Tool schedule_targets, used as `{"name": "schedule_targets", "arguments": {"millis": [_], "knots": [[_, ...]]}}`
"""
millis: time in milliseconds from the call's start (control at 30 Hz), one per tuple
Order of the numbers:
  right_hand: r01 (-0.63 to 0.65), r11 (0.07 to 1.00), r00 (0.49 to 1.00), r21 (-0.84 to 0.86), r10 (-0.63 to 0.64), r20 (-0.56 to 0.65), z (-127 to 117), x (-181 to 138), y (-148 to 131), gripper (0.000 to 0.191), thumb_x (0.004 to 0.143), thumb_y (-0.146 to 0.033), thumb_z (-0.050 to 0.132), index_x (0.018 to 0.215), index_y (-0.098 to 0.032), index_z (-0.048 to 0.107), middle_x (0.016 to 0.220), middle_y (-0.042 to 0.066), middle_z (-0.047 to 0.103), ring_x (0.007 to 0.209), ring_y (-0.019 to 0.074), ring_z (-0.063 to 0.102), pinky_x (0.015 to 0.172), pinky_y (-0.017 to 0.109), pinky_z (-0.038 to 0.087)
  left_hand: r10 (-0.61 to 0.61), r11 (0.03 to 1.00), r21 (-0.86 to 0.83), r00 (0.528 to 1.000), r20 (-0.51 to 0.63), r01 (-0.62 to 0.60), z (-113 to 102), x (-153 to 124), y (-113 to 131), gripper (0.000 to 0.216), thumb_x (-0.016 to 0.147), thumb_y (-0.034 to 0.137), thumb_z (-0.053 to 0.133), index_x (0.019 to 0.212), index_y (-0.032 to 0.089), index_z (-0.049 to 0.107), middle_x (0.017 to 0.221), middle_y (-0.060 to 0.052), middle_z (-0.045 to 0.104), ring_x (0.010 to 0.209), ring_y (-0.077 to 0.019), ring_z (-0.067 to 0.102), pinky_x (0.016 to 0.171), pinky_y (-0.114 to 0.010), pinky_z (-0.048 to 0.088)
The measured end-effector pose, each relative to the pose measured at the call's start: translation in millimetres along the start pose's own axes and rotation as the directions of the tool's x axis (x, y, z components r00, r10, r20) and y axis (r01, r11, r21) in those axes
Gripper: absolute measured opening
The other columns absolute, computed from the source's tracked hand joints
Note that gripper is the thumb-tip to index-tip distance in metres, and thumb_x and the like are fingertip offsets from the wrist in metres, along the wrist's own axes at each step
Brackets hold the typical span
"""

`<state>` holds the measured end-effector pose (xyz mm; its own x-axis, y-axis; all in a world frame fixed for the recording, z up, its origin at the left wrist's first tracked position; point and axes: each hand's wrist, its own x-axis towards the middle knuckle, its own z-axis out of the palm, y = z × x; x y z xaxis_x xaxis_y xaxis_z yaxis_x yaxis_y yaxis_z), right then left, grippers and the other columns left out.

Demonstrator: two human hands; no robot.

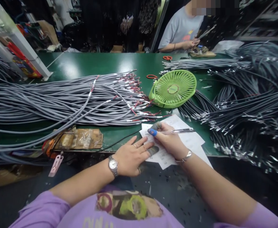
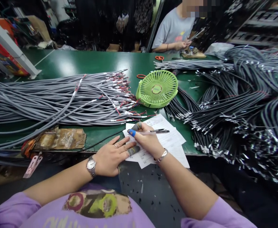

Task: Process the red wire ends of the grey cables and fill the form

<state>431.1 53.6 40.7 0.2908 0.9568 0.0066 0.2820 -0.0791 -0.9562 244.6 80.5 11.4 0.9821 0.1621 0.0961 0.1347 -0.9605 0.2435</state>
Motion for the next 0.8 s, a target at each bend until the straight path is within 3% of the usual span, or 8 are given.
{"name": "schedule_targets", "arguments": {"millis": [167,267,433,567,800], "knots": [[0.059,0.992,0.997,-0.112,-0.064,-0.047,-0.3,-4.1,3.5,0.021,0.068,-0.037,0.066,0.075,-0.021,0.054,0.057,-0.004,0.054,0.050,0.0124,0.048,0.047,0.025,0.039,0.022,1.000,-0.010,1.000,0.017,-0.022,-3.7,-1.1,0.0,0.049,0.072,0.030,0.060,0.120,0.020,0.059,0.152,-0.004,0.037,0.143,-0.0296,0.025,0.113,-0.050,0.023],[0.073,0.976,0.995,-0.205,-0.086,-0.056,-1.4,-4.2,3.5,0.016,0.069,-0.033,0.062,0.070,-0.022,0.051,0.055,-0.004,0.053,0.049,0.0129,0.049,0.049,0.026,0.040,0.015,0.999,-0.028,1.000,0.011,-0.014,-2.7,-0.5,-0.5,0.048,0.072,0.029,0.058,0.120,0.022,0.059,0.153,-0.003,0.037,0.142,-0.0289,0.026,0.113,-0.050,0.023],[0.109,0.940,0.987,-0.324,-0.140,-0.075,-1.3,-3.5,2.6,0.026,0.074,-0.040,0.061,0.060,-0.023,0.046,0.051,-0.004,0.050,0.050,0.0128,0.046,0.050,0.027,0.038,0.005,0.999,-0.038,1.000,-0.007,-0.006,0.5,2.6,-1.8,0.045,0.071,0.025,0.058,0.116,0.021,0.061,0.153,-0.004,0.037,0.142,-0.0292,0.027,0.112,-0.050,0.024],[0.102,0.941,0.985,-0.323,-0.140,-0.097,-0.4,-3.1,3.9,0.032,0.074,-0.045,0.064,0.059,-0.023,0.046,0.052,-0.004,0.050,0.051,0.0127,0.045,0.051,0.026,0.039,-0.003,0.999,-0.033,1.000,-0.009,0.002,1.2,3.8,-1.5,0.051,0.072,0.024,0.057,0.123,0.021,0.058,0.152,-0.004,0.037,0.141,-0.0301,0.028,0.111,-0.050,0.025],[0.133,0.909,0.979,-0.394,-0.183,-0.093,1.4,-2.7,3.5,0.023,0.073,-0.032,0.058,0.058,-0.024,0.043,0.050,-0.005,0.047,0.048,0.0120,0.040,0.048,0.025,0.036,-0.015,0.999,-0.043,1.000,-0.025,0.014,-0.1,3.5,-0.1,0.064,0.073,0.023,0.057,0.137,0.022,0.047,0.149,-0.004,0.043,0.140,-0.0308,0.030,0.110,-0.049,0.027]]}}
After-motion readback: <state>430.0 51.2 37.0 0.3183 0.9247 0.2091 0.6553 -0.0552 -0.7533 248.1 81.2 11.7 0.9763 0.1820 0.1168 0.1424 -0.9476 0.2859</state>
